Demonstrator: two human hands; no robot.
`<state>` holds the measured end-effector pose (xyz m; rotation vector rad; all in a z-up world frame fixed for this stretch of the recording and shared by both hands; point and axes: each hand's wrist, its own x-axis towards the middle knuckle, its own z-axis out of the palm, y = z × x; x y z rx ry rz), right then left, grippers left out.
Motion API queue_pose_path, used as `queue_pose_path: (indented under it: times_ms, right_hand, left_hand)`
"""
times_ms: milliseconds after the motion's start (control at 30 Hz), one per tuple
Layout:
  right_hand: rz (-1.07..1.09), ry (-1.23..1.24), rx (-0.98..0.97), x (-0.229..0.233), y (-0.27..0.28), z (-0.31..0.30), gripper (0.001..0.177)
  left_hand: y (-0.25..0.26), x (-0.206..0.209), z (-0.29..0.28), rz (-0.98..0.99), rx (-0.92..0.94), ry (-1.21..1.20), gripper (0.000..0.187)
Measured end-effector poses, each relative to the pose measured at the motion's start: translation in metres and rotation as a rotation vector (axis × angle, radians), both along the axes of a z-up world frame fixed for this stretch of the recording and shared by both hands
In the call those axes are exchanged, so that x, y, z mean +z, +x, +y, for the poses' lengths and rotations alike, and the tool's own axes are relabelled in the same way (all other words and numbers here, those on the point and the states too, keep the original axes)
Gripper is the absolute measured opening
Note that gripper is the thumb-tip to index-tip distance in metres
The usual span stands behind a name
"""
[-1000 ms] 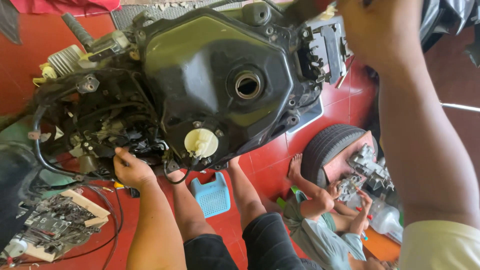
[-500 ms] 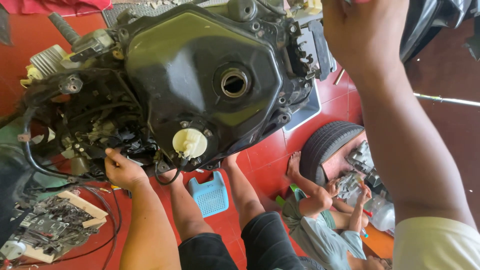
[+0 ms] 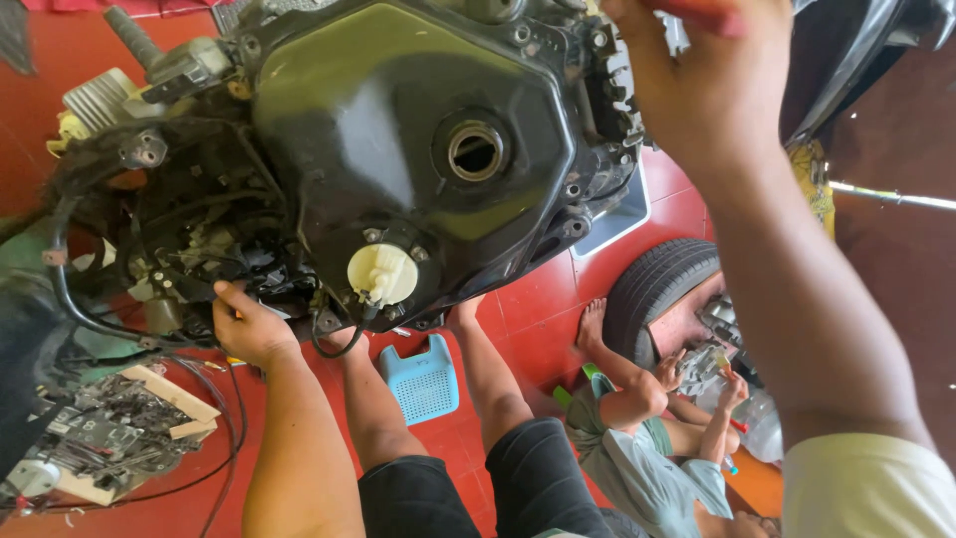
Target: The person removes a fuel pump component from a motorcycle tank using a red-handled tool, cleans the assembly and the mounting area with a brush, and then reinstalls the pump into the tank by hand.
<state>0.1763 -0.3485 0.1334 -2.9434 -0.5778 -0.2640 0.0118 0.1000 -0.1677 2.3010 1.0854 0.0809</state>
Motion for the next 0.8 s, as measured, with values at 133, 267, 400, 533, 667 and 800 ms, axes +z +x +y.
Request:
queue_pose_path:
  times_ms: [133, 267, 400, 533, 667, 800]
  right_hand:
    - [0.108, 0.325, -0.09, 0.023, -0.028, 0.059, 0.004]
    - [0.399, 0.335, -0.108, 0.047, -0.07, 0.105, 0.016]
    - [0.823, 0.579, -0.133, 0.052, -0.082, 0.092, 0.021]
    - [0.403, 0.453, -0.349, 0.034, -0.072, 0.068, 0.016]
    - [0.174, 0.369, -0.29, 0.036, -0.083, 0.079, 0.026]
    - [0.574, 0.454, -0.061, 0.046, -0.11, 0.123, 0.028]
  left_hand:
    - [-0.004, 0.001, -0.002, -0.004, -0.016, 0.006, 0.057]
    - [0.001, 0.004, -0.005, 0.035, 0.019, -0.043, 0.057]
    - [0.001, 0.006, -0.007, 0.048, 0.01, -0.042, 0.055]
    - [0.001, 0.005, -0.009, 0.034, -0.019, -0.012, 0.057]
    - [0.002, 0.011, -0.012, 0.147, 0.01, -0.056, 0.061]
    - [-0.001, 0.005, -0.015, 0.113, 0.008, -0.065, 0.058]
